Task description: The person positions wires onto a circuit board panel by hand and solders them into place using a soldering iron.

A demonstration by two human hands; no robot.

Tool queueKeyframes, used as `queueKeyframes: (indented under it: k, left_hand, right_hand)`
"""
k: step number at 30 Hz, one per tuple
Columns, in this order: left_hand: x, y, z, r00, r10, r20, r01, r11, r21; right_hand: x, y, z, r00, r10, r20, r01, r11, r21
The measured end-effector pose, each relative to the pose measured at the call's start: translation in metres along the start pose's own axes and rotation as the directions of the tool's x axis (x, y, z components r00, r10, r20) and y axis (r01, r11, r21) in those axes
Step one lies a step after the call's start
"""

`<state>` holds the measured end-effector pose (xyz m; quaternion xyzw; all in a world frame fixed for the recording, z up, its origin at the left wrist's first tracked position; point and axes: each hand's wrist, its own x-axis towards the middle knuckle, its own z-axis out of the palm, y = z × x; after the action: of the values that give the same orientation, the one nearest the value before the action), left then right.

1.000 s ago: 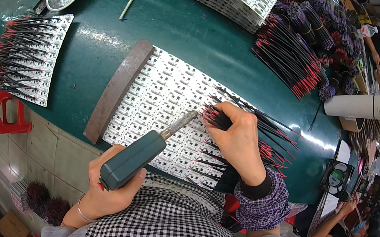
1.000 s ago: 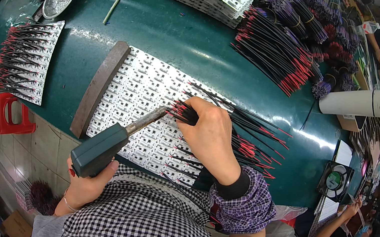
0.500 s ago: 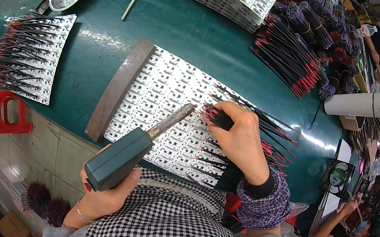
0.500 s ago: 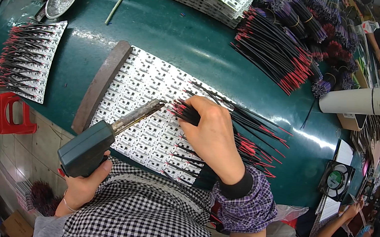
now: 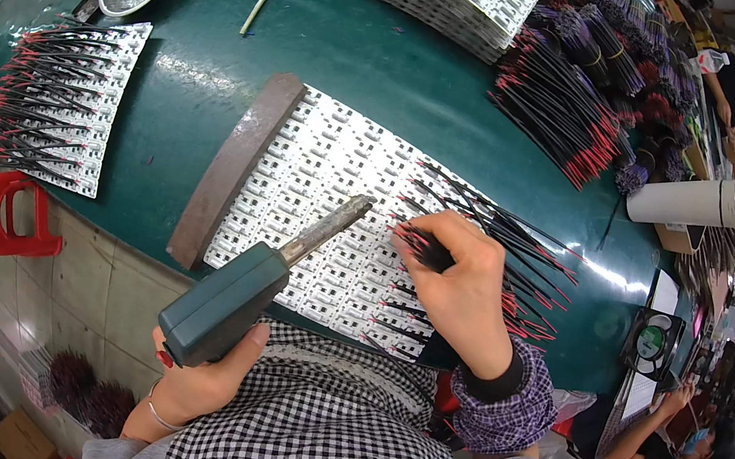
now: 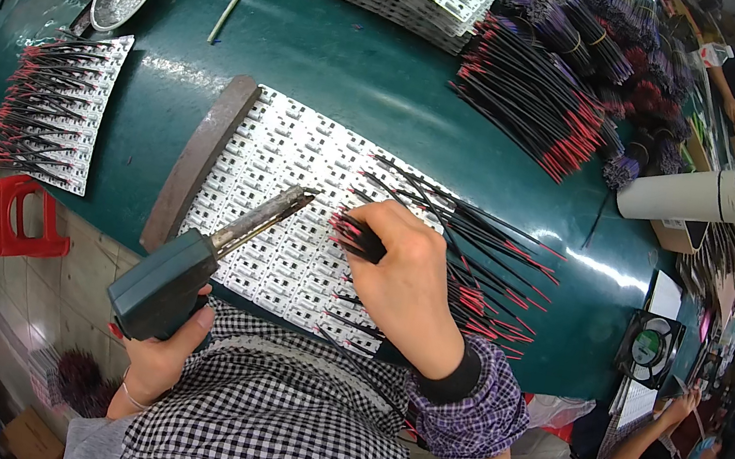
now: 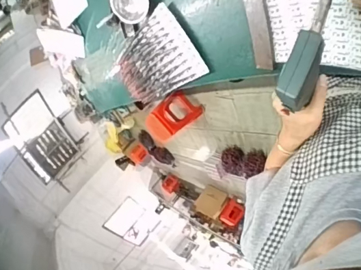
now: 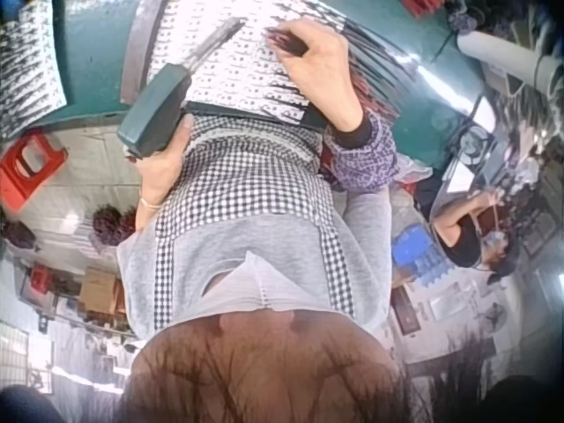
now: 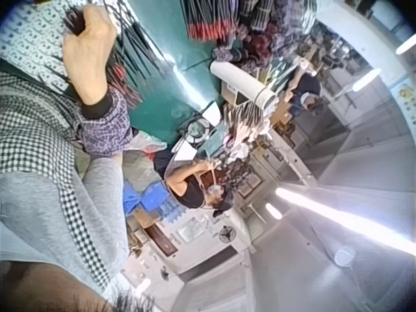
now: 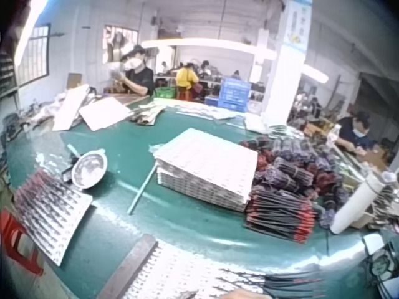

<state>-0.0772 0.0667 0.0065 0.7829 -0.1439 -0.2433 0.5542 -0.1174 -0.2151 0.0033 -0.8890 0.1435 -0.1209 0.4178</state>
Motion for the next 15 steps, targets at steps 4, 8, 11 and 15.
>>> queueKeyframes:
  k: [4,8,11,15]
  left_hand:
    - [0.006,0.002,0.007,0.995,0.075,-0.060,-0.074,0.997,0.029]
    - [0.014,0.004,0.009,0.995,0.075,-0.068,-0.078,0.996,-0.042]
    - [0.013,-0.001,0.008,0.995,0.102,-0.004,-0.102,0.994,-0.035]
    - [0.016,0.003,0.009,0.987,0.160,0.019,-0.160,0.987,0.003]
  right_hand:
    - [0.002,0.003,0.006,0.997,0.056,0.047,-0.056,0.998,0.015]
    - [0.002,0.003,0.003,0.987,0.103,0.124,-0.101,0.995,-0.022]
    - [0.002,0.001,0.003,0.985,0.120,0.126,-0.117,0.993,-0.031]
    - [0.002,0.004,0.005,0.986,0.118,0.119,-0.110,0.991,-0.069]
